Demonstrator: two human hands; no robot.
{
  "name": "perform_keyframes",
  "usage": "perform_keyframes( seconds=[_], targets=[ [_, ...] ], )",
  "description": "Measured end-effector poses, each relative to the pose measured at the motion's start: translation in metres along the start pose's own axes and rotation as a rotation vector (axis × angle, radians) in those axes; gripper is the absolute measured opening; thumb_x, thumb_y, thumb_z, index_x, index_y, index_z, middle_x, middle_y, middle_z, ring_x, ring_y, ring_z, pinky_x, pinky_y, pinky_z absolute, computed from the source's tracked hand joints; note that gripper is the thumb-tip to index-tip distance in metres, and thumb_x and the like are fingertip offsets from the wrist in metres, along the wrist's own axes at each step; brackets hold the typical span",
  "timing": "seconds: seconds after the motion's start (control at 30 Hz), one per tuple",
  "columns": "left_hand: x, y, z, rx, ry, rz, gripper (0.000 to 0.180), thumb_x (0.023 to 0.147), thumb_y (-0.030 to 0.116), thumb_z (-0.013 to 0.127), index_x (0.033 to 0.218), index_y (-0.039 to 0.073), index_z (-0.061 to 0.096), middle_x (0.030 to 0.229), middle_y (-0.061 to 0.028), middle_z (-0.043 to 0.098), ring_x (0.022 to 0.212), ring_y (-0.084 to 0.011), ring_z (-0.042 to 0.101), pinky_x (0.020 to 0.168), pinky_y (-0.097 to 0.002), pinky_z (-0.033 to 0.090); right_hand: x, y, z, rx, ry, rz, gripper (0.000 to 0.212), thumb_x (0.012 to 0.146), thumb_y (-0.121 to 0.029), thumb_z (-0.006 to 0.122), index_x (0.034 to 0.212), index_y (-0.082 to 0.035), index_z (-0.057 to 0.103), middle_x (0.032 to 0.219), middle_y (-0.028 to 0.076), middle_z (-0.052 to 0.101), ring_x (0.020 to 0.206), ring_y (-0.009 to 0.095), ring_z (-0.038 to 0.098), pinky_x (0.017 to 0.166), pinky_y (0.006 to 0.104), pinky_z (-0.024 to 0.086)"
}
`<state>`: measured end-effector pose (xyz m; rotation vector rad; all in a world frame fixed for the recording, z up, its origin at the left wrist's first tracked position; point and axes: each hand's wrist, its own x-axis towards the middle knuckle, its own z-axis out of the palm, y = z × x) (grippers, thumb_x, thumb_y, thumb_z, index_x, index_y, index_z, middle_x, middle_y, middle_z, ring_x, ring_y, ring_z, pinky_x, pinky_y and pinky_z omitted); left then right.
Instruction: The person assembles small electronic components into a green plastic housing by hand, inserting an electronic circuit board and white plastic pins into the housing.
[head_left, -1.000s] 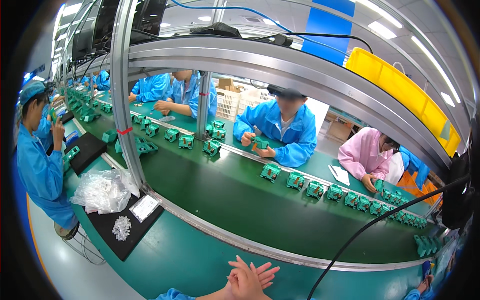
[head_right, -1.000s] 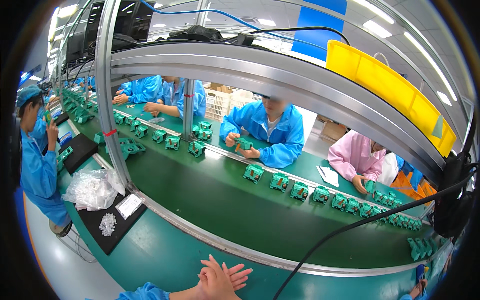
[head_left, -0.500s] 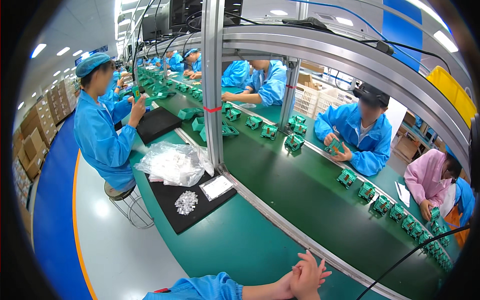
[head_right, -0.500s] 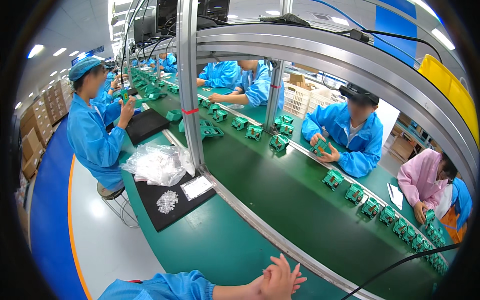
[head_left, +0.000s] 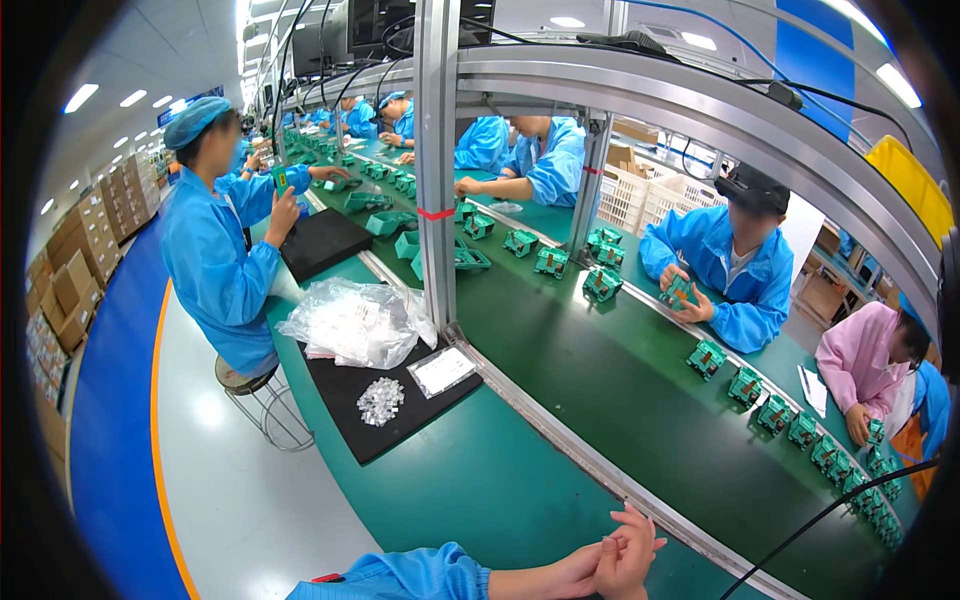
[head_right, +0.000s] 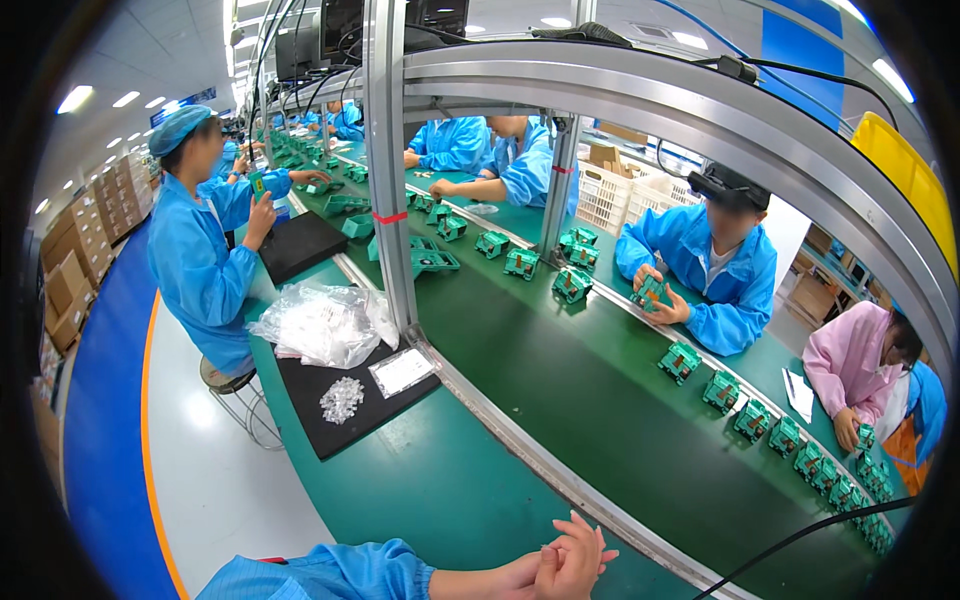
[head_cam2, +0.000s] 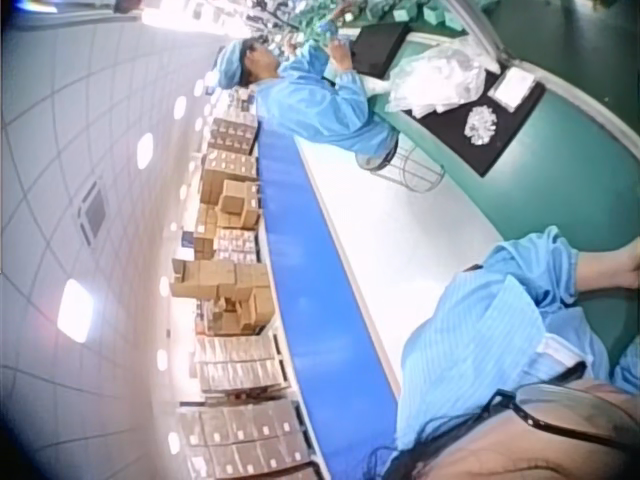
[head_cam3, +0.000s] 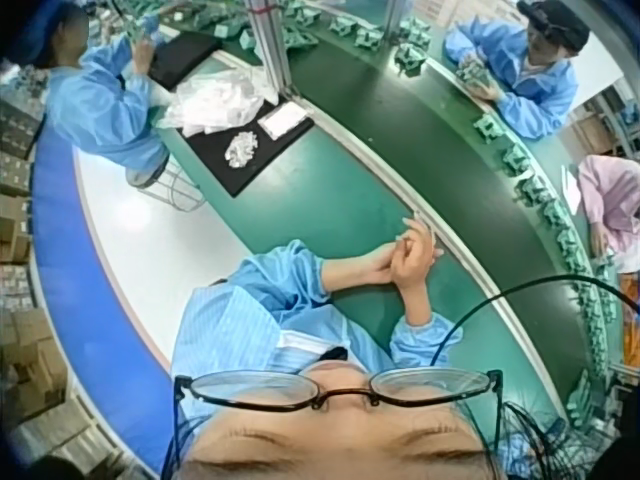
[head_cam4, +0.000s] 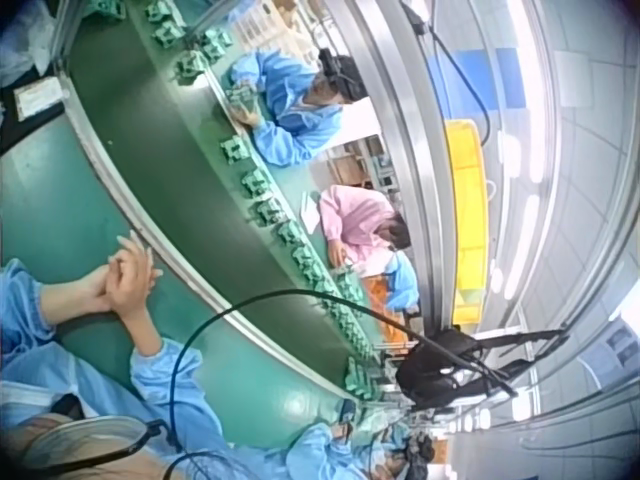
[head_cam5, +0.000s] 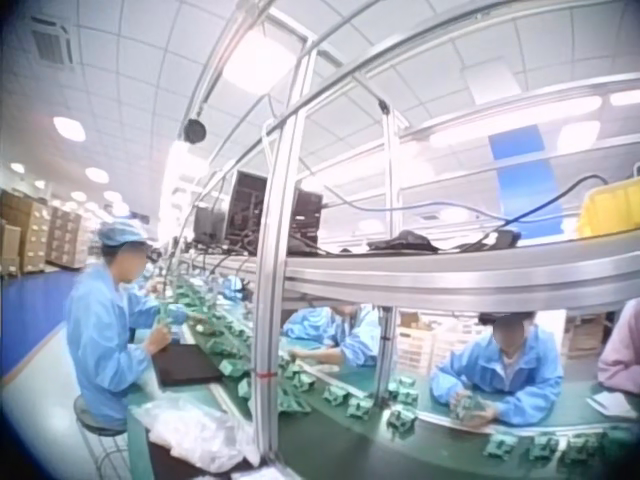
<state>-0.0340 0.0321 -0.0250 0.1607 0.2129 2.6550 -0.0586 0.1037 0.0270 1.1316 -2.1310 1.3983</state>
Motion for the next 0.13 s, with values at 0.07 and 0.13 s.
perform_keyframes(
  seconds=[0.07, 0.13],
  targets=[
    [0.0004, -0.0008, 0.0002, -0.004, 0.007, -0.003, 0.044, 0.085, 0.031, 0.041, 0.124, 0.015, 0.029, 0.125, -0.0048, 0.035, 0.101, -0.0083, 0.044, 0.083, -0.0184, 0.039, -0.0037, 0.0004, -0.0001, 0.054, -0.046, 0.109, 0.011, 0.078, -0.014, 0.049, 0.082, -0.005, 0.048, 0.105, 0.015, 0.049, 0.108, 0.034, 0.041, 0.088, 0.0552, 0.025],
    [0.0044, -0.0034, 0.0013, -0.103, 0.073, -0.008, 0.046, 0.085, 0.035, 0.038, 0.124, 0.011, 0.03, 0.129, -0.0067, 0.029, 0.11, -0.0137, 0.036, 0.092, -0.0243, 0.029, -0.0073, 0.0024, -0.0018, 0.106, -0.093, 0.217, 0.014, 0.078, -0.016, 0.05, 0.085, -0.004, 0.048, 0.11, 0.015, 0.047, 0.111, 0.033, 0.038, 0.088, 0.0572, 0.023]
  ],
)
